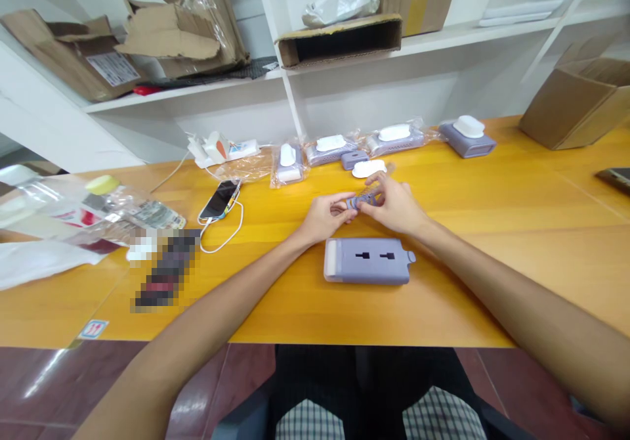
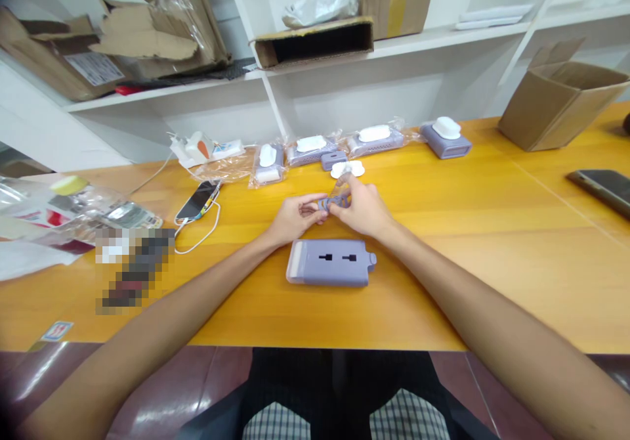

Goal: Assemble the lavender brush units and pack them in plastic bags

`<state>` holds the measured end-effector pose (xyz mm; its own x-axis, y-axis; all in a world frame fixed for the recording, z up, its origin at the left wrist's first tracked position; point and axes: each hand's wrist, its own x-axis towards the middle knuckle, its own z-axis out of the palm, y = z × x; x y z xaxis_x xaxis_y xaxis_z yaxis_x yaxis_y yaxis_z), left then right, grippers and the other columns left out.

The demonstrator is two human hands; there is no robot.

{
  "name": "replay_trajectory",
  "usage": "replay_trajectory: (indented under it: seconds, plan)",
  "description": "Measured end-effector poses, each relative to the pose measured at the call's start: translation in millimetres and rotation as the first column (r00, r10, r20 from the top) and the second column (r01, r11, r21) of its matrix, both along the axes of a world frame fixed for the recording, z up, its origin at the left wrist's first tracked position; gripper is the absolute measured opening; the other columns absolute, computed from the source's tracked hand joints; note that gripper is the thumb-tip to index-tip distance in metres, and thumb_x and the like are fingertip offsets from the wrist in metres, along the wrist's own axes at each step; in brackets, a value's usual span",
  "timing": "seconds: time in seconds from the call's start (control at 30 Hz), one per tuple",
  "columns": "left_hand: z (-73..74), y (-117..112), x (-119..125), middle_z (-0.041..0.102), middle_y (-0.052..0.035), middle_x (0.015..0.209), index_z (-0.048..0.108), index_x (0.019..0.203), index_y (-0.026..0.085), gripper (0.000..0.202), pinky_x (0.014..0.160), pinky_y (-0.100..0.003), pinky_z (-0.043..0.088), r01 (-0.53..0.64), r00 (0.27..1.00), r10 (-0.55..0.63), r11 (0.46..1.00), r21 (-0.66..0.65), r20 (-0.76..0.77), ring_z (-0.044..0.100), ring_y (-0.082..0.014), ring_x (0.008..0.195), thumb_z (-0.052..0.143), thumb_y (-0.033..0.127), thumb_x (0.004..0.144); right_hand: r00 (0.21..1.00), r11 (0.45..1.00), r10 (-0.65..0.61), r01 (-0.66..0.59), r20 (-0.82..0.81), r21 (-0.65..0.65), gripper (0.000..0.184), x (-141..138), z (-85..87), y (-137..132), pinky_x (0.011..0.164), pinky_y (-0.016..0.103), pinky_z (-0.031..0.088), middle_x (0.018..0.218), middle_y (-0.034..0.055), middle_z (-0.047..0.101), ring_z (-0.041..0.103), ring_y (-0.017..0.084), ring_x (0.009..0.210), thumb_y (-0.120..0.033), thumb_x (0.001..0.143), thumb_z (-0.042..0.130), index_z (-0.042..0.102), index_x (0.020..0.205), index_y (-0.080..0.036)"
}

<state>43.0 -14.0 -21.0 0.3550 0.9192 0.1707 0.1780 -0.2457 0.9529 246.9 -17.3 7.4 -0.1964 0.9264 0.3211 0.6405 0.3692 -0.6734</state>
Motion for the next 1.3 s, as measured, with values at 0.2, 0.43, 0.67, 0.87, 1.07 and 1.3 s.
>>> replay_trajectory:
  seconds: [0.2,0.43,0.67,0.87,1.07,1.3]
  plan:
    - [3.6,1,-6,0.075,-0.0069,0.095,0.075,0.122,0.018,0.035,0.085,-0.036,0.055,0.011,0.940,0.093,0.954,0.301,-0.329,0.068,-0.0208,0.082,0.074,0.029,0.088,0.982,0.981,0.188,-0.188,-0.015,-0.041,0.025,16,-5.7,14,0.077,0.033,0.054,0.087,0.0046,0.078,0.072,0.020,0.076,-0.037,0.081,0.080,0.068,0.096,-0.020]
    - [4.3,4,-10,0.068,-0.0108,0.127,0.076,0.119,0.024,0.030,0.111,-0.049,0.042,0.107,0.826,0.153,0.902,0.417,-0.543,0.061,-0.0312,0.121,0.071,0.032,0.090,0.961,0.968,0.248,-0.240,0.126,-0.075,0.017,23,-7.5,19,0.081,0.033,0.054,0.090,0.0040,0.080,0.072,0.021,0.085,-0.029,0.082,0.079,0.079,0.097,-0.021]
    - [3.4,5,-11,0.068,-0.0133,0.133,0.076,0.120,0.021,0.032,0.114,-0.052,0.042,0.138,0.802,0.141,0.902,0.409,-0.581,0.061,-0.0325,0.126,0.067,0.037,0.094,0.970,0.984,0.173,-0.162,0.170,-0.077,0.018,13,-10.0,20,0.076,0.032,0.051,0.084,0.0039,0.078,0.069,0.020,0.077,-0.034,0.081,0.080,0.080,0.092,-0.019]
    - [4.6,5,-10,0.068,-0.0104,0.137,0.074,0.124,0.021,0.033,0.116,-0.049,0.044,0.163,0.756,0.157,0.895,0.415,-0.636,0.061,-0.0293,0.130,0.063,0.037,0.097,0.976,0.982,0.167,-0.153,0.142,-0.107,0.019,8,-13.3,20,0.072,0.032,0.051,0.087,0.0043,0.079,0.067,0.020,0.075,-0.036,0.078,0.082,0.078,0.086,-0.020]
    - [12.9,3,-20,0.067,-0.0118,0.143,0.066,0.138,0.019,0.048,0.118,-0.048,0.044,0.264,0.711,0.124,0.865,0.427,-0.692,0.060,-0.0296,0.135,0.058,0.048,0.099,0.976,0.977,0.197,-0.187,0.097,-0.102,0.019,12,-15.2,22,0.072,0.032,0.052,0.084,0.0026,0.077,0.067,0.019,0.074,-0.036,0.079,0.081,0.076,0.087,-0.020]
    - [9.5,14,-32,0.056,-0.0139,0.156,0.059,0.146,0.012,0.055,0.129,-0.045,0.031,0.166,0.664,0.211,0.894,0.417,-0.717,0.046,-0.0257,0.151,0.031,0.041,0.108,0.956,0.956,0.271,-0.254,0.115,-0.146,0.049,29,-12.5,26,0.090,0.038,0.058,0.112,0.0098,0.079,0.073,0.025,0.096,-0.036,0.076,0.085,0.075,0.120,-0.018]
